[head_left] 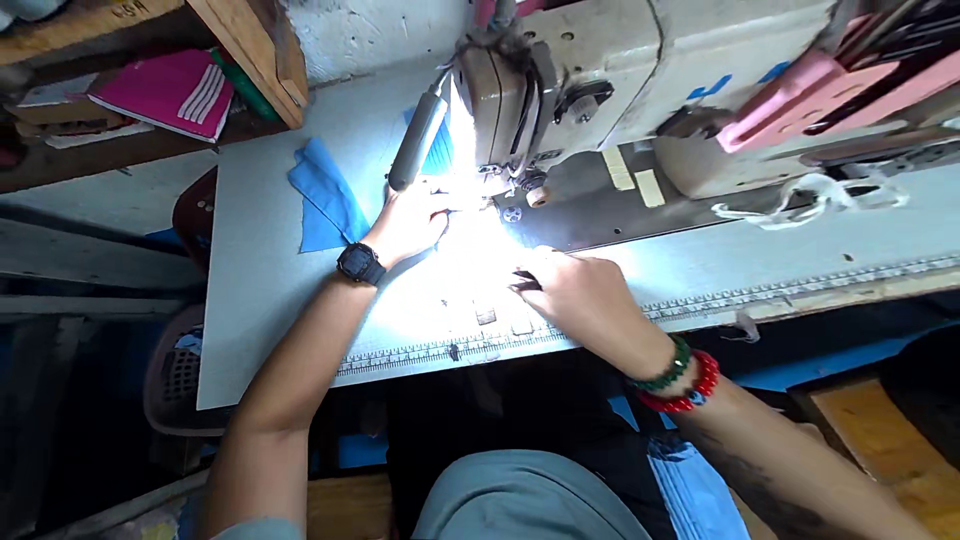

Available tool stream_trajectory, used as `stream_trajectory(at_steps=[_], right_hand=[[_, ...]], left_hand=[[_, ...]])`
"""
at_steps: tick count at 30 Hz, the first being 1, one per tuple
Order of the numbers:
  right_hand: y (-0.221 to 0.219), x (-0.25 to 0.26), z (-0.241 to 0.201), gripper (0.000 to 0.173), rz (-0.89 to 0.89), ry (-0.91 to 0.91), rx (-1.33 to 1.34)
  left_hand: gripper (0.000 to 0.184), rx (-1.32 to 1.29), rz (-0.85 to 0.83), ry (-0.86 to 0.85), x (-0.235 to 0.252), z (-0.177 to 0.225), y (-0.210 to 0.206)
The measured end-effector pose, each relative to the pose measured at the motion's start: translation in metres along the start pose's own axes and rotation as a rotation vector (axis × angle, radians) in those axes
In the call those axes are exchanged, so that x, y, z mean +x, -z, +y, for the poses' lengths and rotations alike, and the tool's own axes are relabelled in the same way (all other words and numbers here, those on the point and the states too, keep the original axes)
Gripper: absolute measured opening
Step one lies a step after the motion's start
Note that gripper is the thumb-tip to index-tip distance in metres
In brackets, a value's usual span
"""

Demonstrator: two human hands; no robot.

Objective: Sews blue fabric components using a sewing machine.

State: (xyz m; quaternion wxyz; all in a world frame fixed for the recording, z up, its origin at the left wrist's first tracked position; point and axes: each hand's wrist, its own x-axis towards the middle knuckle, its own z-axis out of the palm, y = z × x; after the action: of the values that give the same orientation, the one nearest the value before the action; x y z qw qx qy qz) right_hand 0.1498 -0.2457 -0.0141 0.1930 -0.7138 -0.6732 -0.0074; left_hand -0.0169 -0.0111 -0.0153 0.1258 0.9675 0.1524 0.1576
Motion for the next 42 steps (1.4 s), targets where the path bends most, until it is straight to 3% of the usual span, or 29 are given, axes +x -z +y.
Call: stream_trajectory(at_steps=[4,5,7,8,10,12,15,19,22,26,29,34,37,42], right_hand=[[0.021,-0.027,0.003,0.062,-0.127,-0.155,0.134],[0.024,-0.03,0.001,0.062,-0.151,-0.139,0.165],[0.024,-0.033,-0.006,0.043,-0.132,-0.061,0.213],[0.022,-0.032,-0.01,0.034,-0.11,-0.029,0.224],[0.016,-0.03,-0.018,0.028,-0.078,-0.001,0.216],[0.011,-0.025,-0.023,0.021,-0.058,-0.012,0.167],[0.002,-0.013,-0.036,0.018,-0.049,-0.02,0.069],[-0.017,0.025,-0.057,0.01,-0.007,0.037,0.074],[-0.033,0.047,-0.065,0.031,-0.055,-0.089,0.353],[-0.037,0.048,-0.059,0.027,-0.052,-0.046,0.361],[-0.015,0.048,-0.055,0.029,-0.048,-0.182,0.536],[0.007,0.033,-0.049,0.029,-0.055,-0.189,0.846],[0.003,0.029,-0.05,0.02,-0.003,-0.102,0.897],[-0.008,0.028,-0.059,0.03,0.088,-0.06,0.783]], left_hand=[[0.027,-0.034,0.188,0.323,0.035,0.005,0.007],[0.035,-0.002,0.184,0.445,0.046,0.006,0.007],[0.057,0.035,0.078,0.705,0.07,0.019,0.01],[0.058,-0.021,0.078,0.835,0.08,0.026,0.006],[0.042,-0.316,0.388,0.954,0.086,0.034,-0.005],[0.037,-0.604,0.677,0.861,0.075,0.014,-0.002],[0.031,-0.746,0.979,0.794,0.042,-0.015,0.019],[0.032,-0.863,1.11,0.761,-0.012,0.02,0.031],[0.028,-0.962,1.173,0.723,-0.037,0.053,0.023],[0.029,-1.244,1.362,0.583,-0.058,0.079,0.019],[0.026,-1.576,1.205,0.57,-0.075,0.097,0.024],[0.035,-1.583,0.983,0.643,-0.077,0.126,0.01],[0.031,-1.497,0.992,0.669,-0.072,0.134,0.003],[0.021,-1.498,1.041,0.639,-0.062,0.14,-0.004]])
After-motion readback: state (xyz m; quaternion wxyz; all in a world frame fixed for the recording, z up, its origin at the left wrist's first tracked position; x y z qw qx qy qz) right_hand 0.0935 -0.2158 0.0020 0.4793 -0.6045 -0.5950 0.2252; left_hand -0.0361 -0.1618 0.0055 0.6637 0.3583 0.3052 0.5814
